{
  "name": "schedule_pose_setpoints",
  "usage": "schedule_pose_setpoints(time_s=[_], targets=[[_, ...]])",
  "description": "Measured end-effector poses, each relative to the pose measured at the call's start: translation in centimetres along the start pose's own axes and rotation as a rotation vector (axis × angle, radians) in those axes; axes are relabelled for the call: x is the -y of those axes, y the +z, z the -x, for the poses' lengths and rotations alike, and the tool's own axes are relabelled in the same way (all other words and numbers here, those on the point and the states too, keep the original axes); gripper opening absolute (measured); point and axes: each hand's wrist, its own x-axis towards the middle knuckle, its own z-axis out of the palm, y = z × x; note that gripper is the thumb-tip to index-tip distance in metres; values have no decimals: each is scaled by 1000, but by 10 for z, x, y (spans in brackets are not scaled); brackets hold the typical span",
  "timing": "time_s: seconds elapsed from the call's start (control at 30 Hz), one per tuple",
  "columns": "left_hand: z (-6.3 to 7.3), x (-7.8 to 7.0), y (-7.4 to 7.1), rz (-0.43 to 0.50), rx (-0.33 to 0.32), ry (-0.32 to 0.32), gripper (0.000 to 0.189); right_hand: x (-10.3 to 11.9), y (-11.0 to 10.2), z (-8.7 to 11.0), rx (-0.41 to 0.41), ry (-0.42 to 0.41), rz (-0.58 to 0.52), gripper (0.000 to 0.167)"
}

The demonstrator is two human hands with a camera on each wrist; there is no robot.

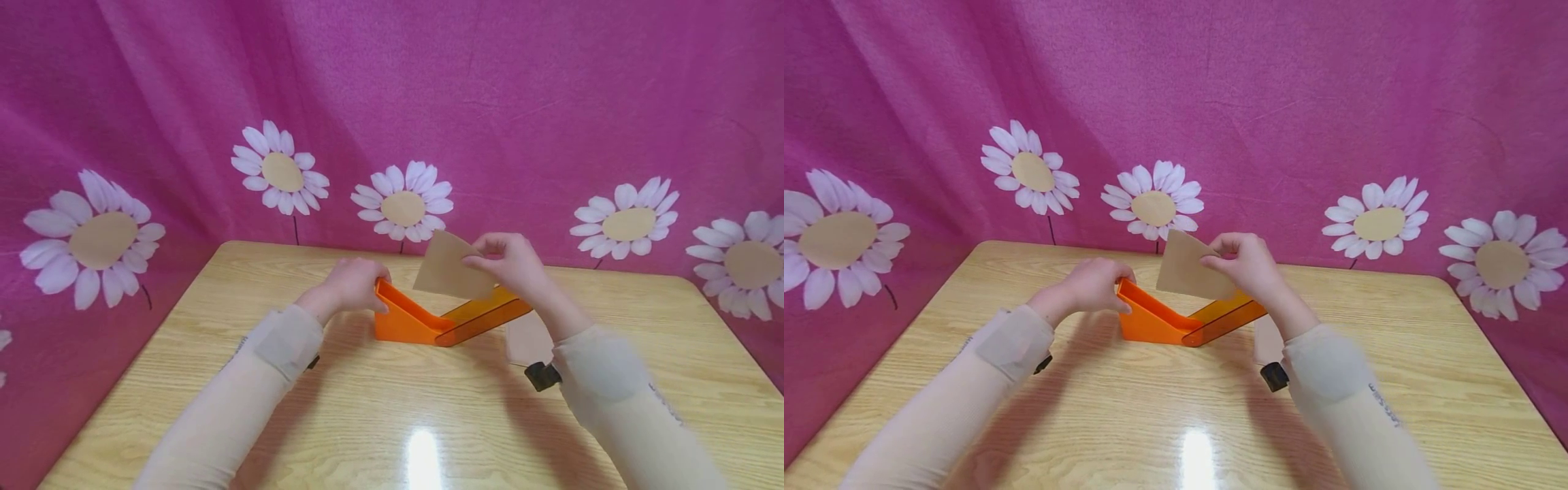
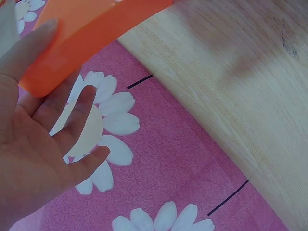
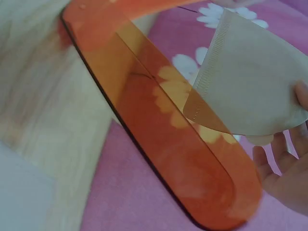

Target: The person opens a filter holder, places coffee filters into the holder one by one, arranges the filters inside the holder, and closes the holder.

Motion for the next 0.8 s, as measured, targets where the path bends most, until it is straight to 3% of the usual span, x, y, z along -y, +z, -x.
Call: schedule_pose_setpoints(time_s=[0.33, 0.8], targets=[[-2, 0, 1, 21, 15, -28, 30, -5, 32, -6, 46, -41, -12, 13], [-1, 0, 1, -1, 5, -14, 33, -16, 68, -12, 96, -71, -44, 10]])
